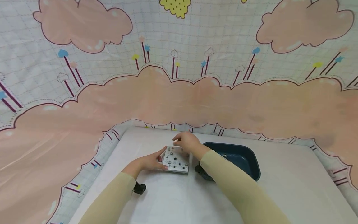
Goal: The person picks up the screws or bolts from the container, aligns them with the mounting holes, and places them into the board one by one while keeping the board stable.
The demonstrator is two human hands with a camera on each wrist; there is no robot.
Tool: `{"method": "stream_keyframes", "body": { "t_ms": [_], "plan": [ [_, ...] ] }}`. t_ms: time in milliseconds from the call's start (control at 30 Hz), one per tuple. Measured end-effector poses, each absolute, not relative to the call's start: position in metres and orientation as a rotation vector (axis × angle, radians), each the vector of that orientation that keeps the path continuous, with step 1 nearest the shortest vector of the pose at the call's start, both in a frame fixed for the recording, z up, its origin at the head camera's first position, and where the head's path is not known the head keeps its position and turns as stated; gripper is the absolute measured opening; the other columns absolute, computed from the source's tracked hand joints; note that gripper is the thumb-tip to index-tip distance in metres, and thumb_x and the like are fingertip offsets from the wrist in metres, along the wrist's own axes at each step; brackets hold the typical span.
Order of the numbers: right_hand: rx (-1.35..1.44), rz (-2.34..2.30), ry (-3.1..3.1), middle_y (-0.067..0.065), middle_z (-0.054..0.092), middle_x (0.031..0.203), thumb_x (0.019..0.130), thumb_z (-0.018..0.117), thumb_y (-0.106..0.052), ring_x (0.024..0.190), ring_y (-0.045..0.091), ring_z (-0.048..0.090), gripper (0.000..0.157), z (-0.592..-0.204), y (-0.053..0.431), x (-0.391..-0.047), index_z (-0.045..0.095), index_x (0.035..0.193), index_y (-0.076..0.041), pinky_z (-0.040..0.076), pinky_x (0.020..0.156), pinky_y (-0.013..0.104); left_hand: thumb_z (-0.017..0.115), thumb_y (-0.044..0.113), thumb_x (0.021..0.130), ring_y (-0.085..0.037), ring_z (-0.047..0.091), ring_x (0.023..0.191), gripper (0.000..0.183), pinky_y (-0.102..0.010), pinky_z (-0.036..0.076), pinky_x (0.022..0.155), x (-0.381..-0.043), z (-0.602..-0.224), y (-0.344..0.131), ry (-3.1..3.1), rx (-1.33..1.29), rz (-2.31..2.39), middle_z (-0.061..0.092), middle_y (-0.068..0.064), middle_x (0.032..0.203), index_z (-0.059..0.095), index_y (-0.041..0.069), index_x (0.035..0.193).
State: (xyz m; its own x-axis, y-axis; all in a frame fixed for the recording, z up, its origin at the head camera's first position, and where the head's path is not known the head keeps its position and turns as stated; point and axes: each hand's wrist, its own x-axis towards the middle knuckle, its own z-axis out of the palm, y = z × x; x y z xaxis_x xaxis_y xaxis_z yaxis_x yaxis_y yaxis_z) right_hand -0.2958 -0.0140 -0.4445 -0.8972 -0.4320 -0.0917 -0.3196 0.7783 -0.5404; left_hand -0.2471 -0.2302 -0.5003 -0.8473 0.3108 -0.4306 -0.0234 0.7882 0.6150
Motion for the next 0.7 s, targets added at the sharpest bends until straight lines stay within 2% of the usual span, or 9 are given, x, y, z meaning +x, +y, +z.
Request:
{"method": "stream_keyframes", "body": {
  "t_ms": [333,567,700],
  "plan": [
    [-0.575,-0.764,2.774,-0.002,0.065,0.103,0.094,0.070,-0.031,0.085,0.016,0.057,0.029,-0.418,0.067,-0.296,0.074,0.120,-0.020,0.048,0.070,0.032,0.080,0.052,0.078,-0.027,0.046,0.105,0.113,-0.050,0.035,0.097,-0.247,-0.498,-0.230,2.451,0.246,0.866,0.048,-0.006,0.113,0.008,0.026,0.161],
    [-0.815,-0.634,2.791,-0.002,0.069,0.097,0.092,0.072,-0.023,0.086,0.015,0.059,0.025,-0.421,0.143,-0.294,0.076,0.114,-0.012,0.049,0.077,0.036,0.083,0.049,0.076,-0.026,0.046,0.104,0.115,-0.050,0.035,0.098,-0.250,-0.501,-0.230,2.432,0.230,0.910,0.049,-0.007,0.113,0.009,0.027,0.161],
    [-0.952,-0.613,2.757,-0.003,0.069,0.093,0.091,0.073,-0.020,0.085,0.013,0.061,0.023,-0.427,0.173,-0.293,0.077,0.111,-0.009,0.050,0.077,0.034,0.084,0.045,0.077,-0.025,0.047,0.102,0.114,-0.049,0.035,0.098,-0.251,-0.503,-0.230,2.428,0.235,0.914,0.049,-0.007,0.113,0.009,0.026,0.161]
  ]
}}
